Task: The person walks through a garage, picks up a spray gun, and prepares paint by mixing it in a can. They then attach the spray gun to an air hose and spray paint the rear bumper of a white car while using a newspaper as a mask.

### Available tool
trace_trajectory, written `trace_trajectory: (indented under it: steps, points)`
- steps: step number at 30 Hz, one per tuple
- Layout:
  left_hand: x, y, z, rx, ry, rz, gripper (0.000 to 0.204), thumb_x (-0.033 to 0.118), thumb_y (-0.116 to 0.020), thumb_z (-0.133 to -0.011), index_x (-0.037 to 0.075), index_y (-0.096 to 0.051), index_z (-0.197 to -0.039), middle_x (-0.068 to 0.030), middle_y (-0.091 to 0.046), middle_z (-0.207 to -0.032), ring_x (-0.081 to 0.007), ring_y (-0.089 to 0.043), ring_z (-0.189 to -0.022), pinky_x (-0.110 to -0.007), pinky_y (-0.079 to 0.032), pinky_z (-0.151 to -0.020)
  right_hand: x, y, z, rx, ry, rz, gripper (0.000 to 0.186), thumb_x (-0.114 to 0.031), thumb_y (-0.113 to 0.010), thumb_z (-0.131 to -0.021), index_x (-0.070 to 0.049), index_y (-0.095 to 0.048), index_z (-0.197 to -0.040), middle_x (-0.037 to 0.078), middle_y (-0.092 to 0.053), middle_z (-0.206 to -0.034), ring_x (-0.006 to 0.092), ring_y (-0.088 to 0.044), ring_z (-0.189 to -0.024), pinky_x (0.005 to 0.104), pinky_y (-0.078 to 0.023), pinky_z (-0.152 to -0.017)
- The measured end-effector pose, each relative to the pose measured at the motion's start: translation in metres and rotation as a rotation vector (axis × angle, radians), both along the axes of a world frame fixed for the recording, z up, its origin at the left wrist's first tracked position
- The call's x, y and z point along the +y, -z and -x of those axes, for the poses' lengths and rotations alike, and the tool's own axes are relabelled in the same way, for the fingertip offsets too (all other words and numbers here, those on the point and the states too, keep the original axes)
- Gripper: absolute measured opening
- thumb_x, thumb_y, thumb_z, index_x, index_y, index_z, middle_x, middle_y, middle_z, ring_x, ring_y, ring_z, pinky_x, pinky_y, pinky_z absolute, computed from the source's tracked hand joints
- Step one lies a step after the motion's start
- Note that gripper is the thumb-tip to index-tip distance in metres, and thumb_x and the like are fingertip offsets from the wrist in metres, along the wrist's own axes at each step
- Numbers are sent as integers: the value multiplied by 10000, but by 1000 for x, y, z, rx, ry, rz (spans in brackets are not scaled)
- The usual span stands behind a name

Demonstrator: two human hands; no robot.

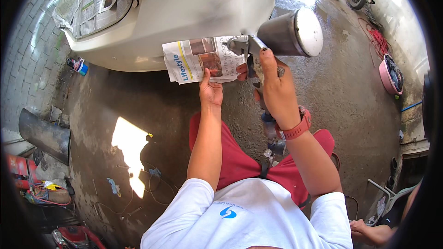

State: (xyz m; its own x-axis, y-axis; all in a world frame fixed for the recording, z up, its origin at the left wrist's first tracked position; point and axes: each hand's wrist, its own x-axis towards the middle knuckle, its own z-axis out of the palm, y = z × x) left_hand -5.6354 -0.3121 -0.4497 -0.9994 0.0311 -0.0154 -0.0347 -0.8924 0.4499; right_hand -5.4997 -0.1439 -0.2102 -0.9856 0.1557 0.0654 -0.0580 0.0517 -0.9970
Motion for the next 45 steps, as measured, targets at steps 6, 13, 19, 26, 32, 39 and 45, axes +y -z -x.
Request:
trace_trajectory:
  steps: [6,13,19,26,32,39,45]
  points:
    - [2,-2,0,14,-7,5,224,273,-682,-1056,87,-695,-1181,-94,-742,-1231,-254,-678,-1220,-434,-524,-1073,-4,0,9,14,-8,-25,661,-549,-376,-1146,4,-738,-1154,45,-734,-825,49,-537,-548,236,-449,-453]
    - [0,-2,2,6,-6,-13,220,223,-714,-1036,95,-682,-1212,-48,-744,-1138,-224,-688,-1150,-423,-515,-1093,8,0,8,42,79,14,654,-572,-403,-1134,-10,-736,-1107,53,-733,-832,57,-537,-549,237,-444,-442]
    - [0,-4,3,-34,-2,-38,206,198,-728,-1026,94,-683,-1198,-49,-743,-1120,-225,-680,-1151,-447,-505,-1106,25,-3,9,38,113,58,624,-576,-410,-1131,-36,-720,-1168,70,-769,-917,97,-673,-670,245,-448,-464]
    - [1,-6,2,-50,-11,-42,199,200,-727,-1027,80,-685,-1180,-58,-740,-1131,-235,-674,-1154,-461,-501,-1106,21,-19,7,117,225,120,602,-531,-427,-1141,-12,-731,-1120,41,-719,-812,53,-559,-542,230,-428,-435]
    - [0,-6,8,-132,-18,-12,150,224,-722,-1032,82,-708,-1079,-50,-740,-1121,-233,-673,-1165,-454,-504,-1103,20,-24,13,57,115,72,631,-558,-428,-1133,-8,-737,-1095,47,-720,-781,77,-599,-570,236,-437,-446]
    - [3,-8,3,-5,-1,-1,237,220,-719,-1032,94,-679,-1229,-43,-741,-1165,-220,-679,-1183,-430,-509,-1119,9,-27,17,41,-14,22,656,-588,-419,-1127,-14,-736,-1103,67,-755,-828,90,-684,-655,231,-459,-454]
    - [4,-8,8,-17,-27,-35,231,200,-703,-1045,107,-674,-1254,-41,-766,-1055,-189,-716,-1097,-396,-555,-1021,6,-29,23,5,-57,23,658,-600,-426,-1120,-17,-731,-1111,73,-758,-834,97,-676,-637,239,-458,-453]
